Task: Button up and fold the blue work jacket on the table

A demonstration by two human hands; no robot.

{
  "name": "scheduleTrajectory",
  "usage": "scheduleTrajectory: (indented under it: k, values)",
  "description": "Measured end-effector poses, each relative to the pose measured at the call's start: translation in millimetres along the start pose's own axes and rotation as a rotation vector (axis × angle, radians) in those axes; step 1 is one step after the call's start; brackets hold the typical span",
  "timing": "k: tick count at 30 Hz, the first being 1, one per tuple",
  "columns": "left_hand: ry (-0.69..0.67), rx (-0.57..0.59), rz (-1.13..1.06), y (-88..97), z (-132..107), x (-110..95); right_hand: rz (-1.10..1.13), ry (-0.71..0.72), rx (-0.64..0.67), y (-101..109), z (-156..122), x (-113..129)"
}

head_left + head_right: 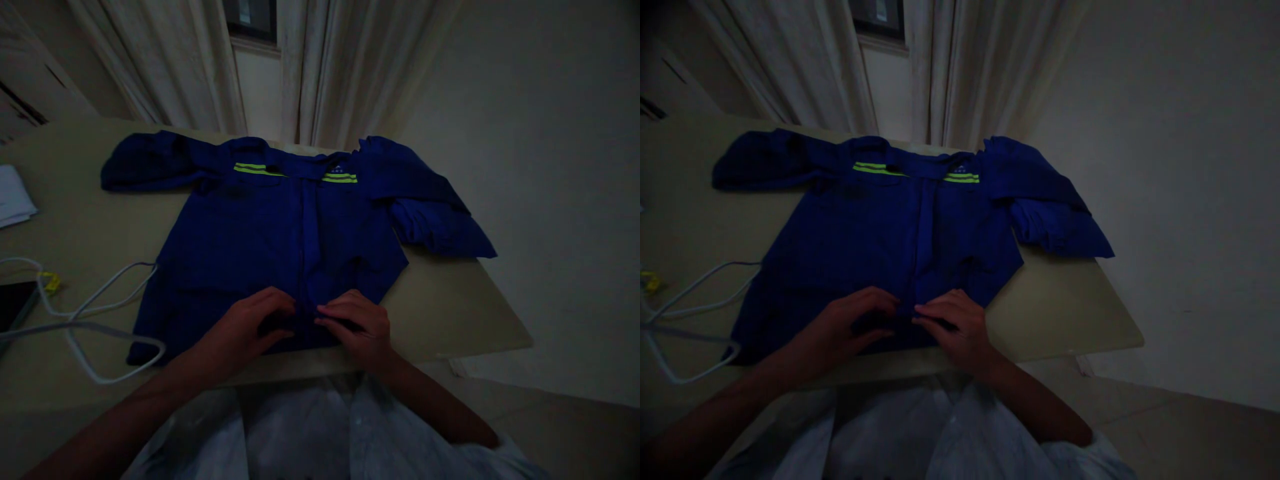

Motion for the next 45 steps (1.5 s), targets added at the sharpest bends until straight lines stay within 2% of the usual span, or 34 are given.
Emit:
scheduleTrajectory:
  k: [3,7,12,23,33,40,45]
  values:
    - [-0.025,-0.083,0.093,5.5,-8,-2,-0.056,0.021,0.069,-5,2,5]
    - [-0.095,-0.191,0.307,6.6,-8,-17,-0.141,0.068,0.134,-9,10,16]
    - [-0.146,-0.180,0.440,5.1,-3,-30,-0.212,0.079,0.162,-8,16,21]
    - [-0.172,-0.147,0.461,4.0,-2,-33,-0.246,0.098,0.145,-4,15,25]
    - [-0.163,-0.143,0.452,3.7,0,-33,-0.329,0.116,0.190,-8,15,28]
    - [-0.225,-0.150,0.445,-1.4,-5,-34,-0.453,0.195,0.231,-13,16,35]
    - [-0.331,-0.219,0.430,-6.3,-13,-35,-0.393,0.166,0.219,-16,17,31]
Point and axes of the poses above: each hand's wrist, its own z-axis towards the middle knuckle, its own y-axis out of the back of the hand, x = y × z, the point moved 7 cm from there along z, towards the middle knuckle, and after that the axes turned 12 degrees about x, right-handed, at the moved point
